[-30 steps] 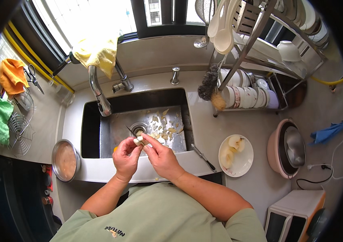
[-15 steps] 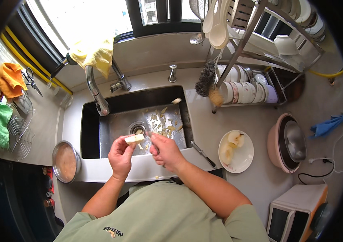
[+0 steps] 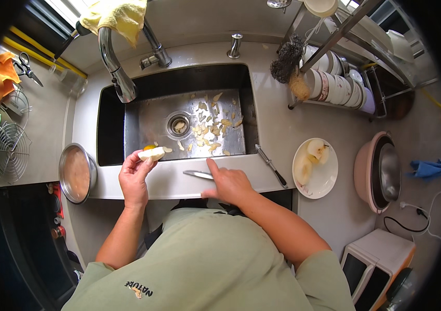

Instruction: The person retrieves a peeler and a plate, then washes and peels an apple over the sink. After peeling, the person cuts the apple into slices and places them on the plate.

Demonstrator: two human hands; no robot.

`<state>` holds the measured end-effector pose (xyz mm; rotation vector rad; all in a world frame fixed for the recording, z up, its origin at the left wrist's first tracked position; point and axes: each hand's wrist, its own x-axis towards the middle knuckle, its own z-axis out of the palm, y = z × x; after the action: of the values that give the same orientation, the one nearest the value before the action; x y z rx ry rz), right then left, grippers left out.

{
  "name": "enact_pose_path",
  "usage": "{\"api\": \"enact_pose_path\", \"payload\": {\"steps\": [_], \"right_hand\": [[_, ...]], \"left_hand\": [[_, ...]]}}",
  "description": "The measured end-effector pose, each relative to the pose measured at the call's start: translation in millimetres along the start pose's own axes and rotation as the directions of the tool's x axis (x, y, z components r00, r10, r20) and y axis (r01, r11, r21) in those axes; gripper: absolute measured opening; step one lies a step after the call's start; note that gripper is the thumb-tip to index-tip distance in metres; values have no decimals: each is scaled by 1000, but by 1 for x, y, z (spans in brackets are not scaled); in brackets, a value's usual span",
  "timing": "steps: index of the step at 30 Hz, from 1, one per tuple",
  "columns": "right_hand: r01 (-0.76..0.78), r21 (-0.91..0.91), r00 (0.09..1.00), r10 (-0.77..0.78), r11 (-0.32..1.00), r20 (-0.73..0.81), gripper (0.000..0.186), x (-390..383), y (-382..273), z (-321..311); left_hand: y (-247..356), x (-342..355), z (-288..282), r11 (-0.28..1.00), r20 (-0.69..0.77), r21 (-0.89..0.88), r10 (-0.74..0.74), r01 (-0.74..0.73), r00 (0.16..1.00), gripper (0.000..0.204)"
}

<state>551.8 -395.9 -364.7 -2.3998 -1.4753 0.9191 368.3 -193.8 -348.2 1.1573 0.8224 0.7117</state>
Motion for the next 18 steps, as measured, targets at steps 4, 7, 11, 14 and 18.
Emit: {"api": "enact_pose_path", "payload": {"steps": [4, 7, 11, 14, 18], "right_hand": [[-242, 57, 948, 249, 969, -201, 105, 38, 13, -3], [-248, 196, 895, 302, 949, -327, 98, 67, 46, 2], [28, 49, 998, -25, 998, -65, 99, 46, 17, -15], [211, -82, 973, -217, 974, -77, 101, 26, 3, 20], [-100, 6, 961, 98, 995, -260, 70, 55, 1, -4]], "left_hand": [[7, -11, 5, 998, 75, -53, -37, 41, 997, 31], [12, -15, 14, 988, 160, -128, -70, 91, 985, 31], [12, -21, 18, 990, 163, -121, -51, 71, 985, 30], [15, -23, 23, 993, 159, -103, -44, 61, 986, 31], [17, -28, 18, 997, 161, -67, -30, 41, 987, 30]]}}
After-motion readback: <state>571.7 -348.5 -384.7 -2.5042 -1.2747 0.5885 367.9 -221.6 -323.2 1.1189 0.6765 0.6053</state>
